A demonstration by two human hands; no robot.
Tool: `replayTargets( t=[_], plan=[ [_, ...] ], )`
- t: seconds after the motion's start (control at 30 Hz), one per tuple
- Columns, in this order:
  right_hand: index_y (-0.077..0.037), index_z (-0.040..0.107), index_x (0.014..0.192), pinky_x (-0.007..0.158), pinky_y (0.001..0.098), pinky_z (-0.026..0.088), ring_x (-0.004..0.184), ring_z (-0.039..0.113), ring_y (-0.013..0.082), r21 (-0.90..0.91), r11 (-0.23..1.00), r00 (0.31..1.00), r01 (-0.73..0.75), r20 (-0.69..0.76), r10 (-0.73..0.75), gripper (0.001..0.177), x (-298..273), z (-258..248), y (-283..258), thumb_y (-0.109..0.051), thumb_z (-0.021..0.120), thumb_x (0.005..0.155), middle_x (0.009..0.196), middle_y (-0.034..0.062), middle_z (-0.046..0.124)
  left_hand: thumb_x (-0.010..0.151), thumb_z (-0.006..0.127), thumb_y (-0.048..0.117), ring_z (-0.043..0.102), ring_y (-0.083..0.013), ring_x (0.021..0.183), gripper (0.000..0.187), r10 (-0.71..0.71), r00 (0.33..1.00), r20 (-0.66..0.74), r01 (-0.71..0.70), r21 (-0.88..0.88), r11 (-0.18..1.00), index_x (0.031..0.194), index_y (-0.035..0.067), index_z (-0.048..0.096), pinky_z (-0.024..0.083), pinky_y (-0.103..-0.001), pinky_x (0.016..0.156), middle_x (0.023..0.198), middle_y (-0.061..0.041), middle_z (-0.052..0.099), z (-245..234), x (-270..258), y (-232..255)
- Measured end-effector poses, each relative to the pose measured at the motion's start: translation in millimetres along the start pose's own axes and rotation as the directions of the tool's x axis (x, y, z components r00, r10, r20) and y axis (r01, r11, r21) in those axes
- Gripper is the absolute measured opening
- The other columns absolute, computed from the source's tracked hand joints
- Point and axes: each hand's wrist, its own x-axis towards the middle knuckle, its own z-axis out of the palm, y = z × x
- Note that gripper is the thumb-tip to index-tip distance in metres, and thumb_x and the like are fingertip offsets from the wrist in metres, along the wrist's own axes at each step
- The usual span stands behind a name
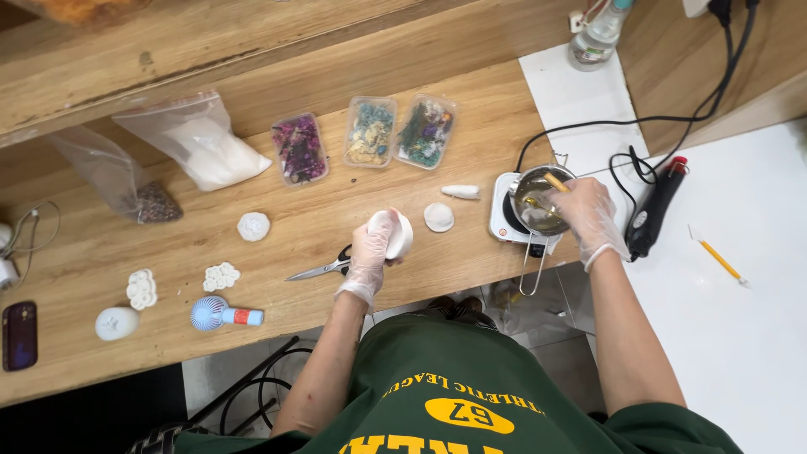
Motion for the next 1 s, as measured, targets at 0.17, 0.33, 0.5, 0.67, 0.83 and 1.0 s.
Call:
replayTargets(
  t=[0.17, 0.33, 0.5, 0.67, 0.83, 1.0],
  plan=[
    [-0.008, 0.079, 0.107, 0.073, 0.0432, 0.053, 0.077, 0.071, 0.0306, 0.122, 0.992, 0.997, 0.019, -0.078, -0.01, 0.039, -30, -19, -14, -0.041, 0.076, 0.087, 0.083, 0.0179, 0.074, 0.098, 0.065, 0.047, 0.053, -0.0101, 0.047, 0.043, -0.033, 0.997, -0.066, 0.025, -0.117, 0.993, 0.092, 0.005, 0.068, 0.029, -0.024, 0.037, 0.066, -0.002, 0.061, -28, 8, -31],
    [-0.001, 0.076, 0.109, 0.071, 0.0353, 0.05, 0.075, 0.067, 0.019, 0.409, 0.911, 0.987, 0.06, -0.158, 0.006, 0.037, -71, -13, -24, -0.035, 0.074, 0.093, 0.086, 0.0121, 0.074, 0.098, 0.065, 0.036, 0.051, -0.0089, 0.054, 0.034, 0.06, 0.998, 0.029, -0.057, -0.095, 0.994, 0.106, 0.005, 0.072, 0.036, -0.023, 0.043, 0.075, -0.002, 0.065, -37, 15, -48],
    [-0.002, 0.06, 0.128, 0.048, 0.0217, 0.032, 0.054, 0.04, 0.006, 0.879, 0.465, 0.904, -0.103, 0.278, -0.326, 0.045, -105, 25, -65, -0.002, 0.061, 0.083, 0.07, -0.0021, 0.05, 0.084, 0.066, 0.013, 0.067, -0.0186, 0.085, 0.057, 0.117, 0.947, 0.299, -0.061, -0.191, 0.98, 0.137, 0.003, 0.049, 0.054, -0.031, 0.072, 0.109, -0.011, 0.067, -31, 26, -42],
    [-0.003, 0.054, 0.13, 0.047, 0.0226, 0.029, 0.054, 0.036, 0.0064, 0.893, 0.404, 0.885, -0.196, 0.339, -0.32, 0.044, -102, 101, -84, -0.004, 0.061, 0.086, 0.072, -0.003, 0.047, 0.079, 0.076, 0.01, 0.066, -0.0181, 0.091, 0.071, 0.168, 0.93, 0.327, -0.09, -0.24, 0.967, 0.142, 0.008, 0.043, 0.055, -0.032, 0.078, 0.117, -0.01, 0.064, -32, 1, -6],
    [-0.006, 0.054, 0.125, 0.054, 0.0216, 0.043, 0.062, 0.049, 0.0048, 0.72, 0.692, 0.905, -0.052, 0.327, -0.273, 0.04, -82, 179, -95, -0.011, 0.062, 0.087, 0.078, -0.0028, 0.057, 0.072, 0.08, 0.001, 0.067, -0.0157, 0.1, 0.086, 0.185, 0.924, 0.334, -0.075, -0.314, 0.946, 0.146, 0.015, 0.039, 0.057, -0.031, 0.088, 0.124, -0.004, 0.061, -55, -15, -3],
    [0.005, 0.054, 0.117, 0.045, 0.0321, 0.032, 0.055, 0.041, 0.0161, 0.58, 0.794, 0.747, -0.182, 0.607, -0.272, 0.038, -27, 306, -80, -0.013, 0.064, 0.084, 0.072, 0.0049, 0.048, 0.077, 0.075, -0.004, 0.066, -0.0184, 0.095, 0.086, 0.23, 0.953, 0.198, -0.174, -0.262, 0.949, 0.153, 0.014, 0.039, 0.05, -0.03, 0.073, 0.122, -0.01, 0.062, -97, -24, -11]
  ],
)
